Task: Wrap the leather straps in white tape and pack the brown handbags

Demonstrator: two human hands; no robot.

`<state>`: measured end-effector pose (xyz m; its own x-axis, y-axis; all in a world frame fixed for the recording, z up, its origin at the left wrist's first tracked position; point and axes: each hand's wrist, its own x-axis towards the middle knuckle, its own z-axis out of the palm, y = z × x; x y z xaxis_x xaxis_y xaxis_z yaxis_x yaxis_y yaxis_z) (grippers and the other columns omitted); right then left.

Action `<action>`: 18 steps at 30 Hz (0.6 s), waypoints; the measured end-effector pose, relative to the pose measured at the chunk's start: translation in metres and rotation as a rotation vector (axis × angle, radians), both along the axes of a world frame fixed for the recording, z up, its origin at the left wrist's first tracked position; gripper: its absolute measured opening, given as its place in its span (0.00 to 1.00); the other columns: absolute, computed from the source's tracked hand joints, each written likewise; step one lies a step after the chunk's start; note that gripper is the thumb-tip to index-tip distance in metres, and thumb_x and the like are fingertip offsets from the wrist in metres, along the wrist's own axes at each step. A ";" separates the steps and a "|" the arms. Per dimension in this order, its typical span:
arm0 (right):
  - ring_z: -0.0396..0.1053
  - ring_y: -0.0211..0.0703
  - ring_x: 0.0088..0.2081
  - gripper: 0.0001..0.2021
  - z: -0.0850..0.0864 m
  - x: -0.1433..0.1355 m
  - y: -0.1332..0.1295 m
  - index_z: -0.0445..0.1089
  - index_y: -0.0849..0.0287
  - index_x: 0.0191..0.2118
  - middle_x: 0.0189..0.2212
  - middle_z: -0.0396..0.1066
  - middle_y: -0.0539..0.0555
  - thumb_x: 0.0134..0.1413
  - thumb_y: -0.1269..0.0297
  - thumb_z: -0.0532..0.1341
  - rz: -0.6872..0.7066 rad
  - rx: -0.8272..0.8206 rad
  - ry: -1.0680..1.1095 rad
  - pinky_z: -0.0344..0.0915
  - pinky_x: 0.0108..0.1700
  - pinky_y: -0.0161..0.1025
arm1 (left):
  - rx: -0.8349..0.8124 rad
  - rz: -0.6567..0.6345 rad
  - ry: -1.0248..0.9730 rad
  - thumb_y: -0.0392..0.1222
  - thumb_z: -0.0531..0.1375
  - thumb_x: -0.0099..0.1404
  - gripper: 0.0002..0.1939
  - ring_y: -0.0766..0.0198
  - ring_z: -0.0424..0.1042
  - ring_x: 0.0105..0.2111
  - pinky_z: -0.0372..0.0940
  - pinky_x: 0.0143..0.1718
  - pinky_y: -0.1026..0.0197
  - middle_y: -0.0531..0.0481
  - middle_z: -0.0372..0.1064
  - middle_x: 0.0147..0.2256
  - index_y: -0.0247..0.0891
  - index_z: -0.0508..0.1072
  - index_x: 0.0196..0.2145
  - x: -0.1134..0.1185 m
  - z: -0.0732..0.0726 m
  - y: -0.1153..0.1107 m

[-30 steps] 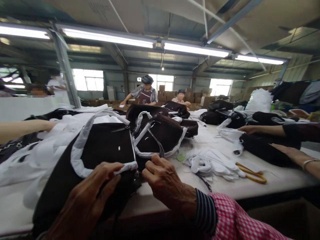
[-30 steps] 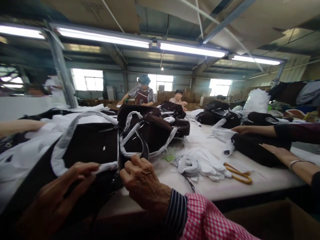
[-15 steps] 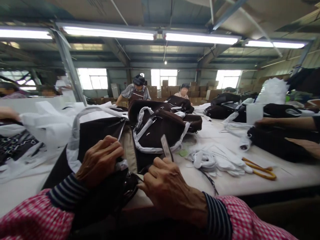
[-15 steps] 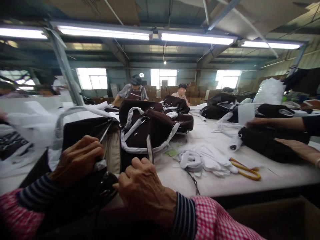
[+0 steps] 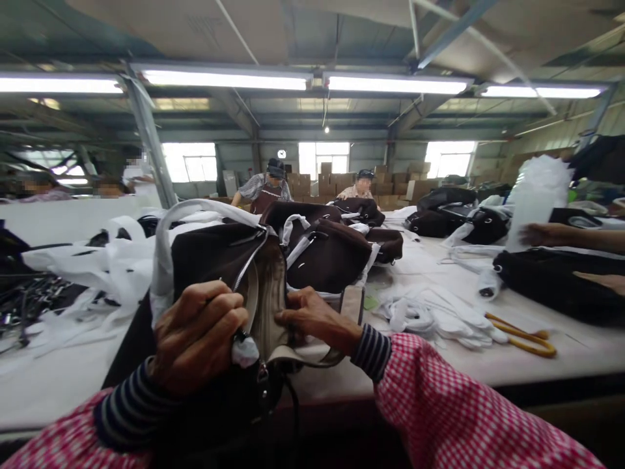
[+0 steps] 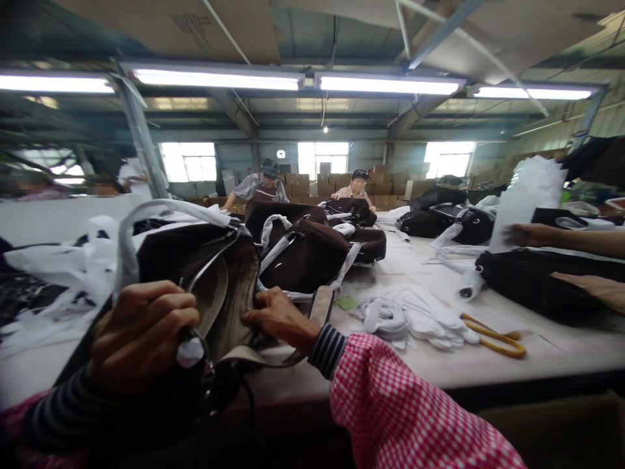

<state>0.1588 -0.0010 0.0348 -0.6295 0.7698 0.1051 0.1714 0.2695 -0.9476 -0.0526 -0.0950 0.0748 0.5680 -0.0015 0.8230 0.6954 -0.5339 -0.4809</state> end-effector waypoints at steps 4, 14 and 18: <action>0.53 0.31 0.23 0.15 0.019 0.015 -0.010 0.57 0.58 0.24 0.20 0.54 0.43 0.53 0.65 0.64 -0.096 0.251 0.106 0.48 0.25 0.33 | -0.057 -0.035 -0.091 0.24 0.56 0.65 0.11 0.53 0.71 0.41 0.69 0.42 0.52 0.46 0.75 0.33 0.39 0.71 0.35 0.016 0.026 0.001; 0.54 0.34 0.25 0.13 -0.028 0.065 0.003 0.59 0.60 0.22 0.20 0.54 0.44 0.52 0.69 0.63 -0.510 0.417 -0.221 0.44 0.29 0.36 | -0.747 0.149 0.288 0.42 0.51 0.75 0.12 0.58 0.72 0.37 0.64 0.44 0.54 0.49 0.75 0.36 0.41 0.74 0.38 0.014 0.015 0.048; 0.61 0.37 0.29 0.03 -0.029 0.057 -0.002 0.67 0.59 0.35 0.24 0.61 0.45 0.55 0.69 0.63 -0.466 0.529 -0.266 0.48 0.32 0.35 | -0.706 0.267 0.278 0.42 0.44 0.78 0.20 0.58 0.74 0.33 0.62 0.39 0.54 0.47 0.78 0.39 0.42 0.76 0.45 -0.007 0.003 0.066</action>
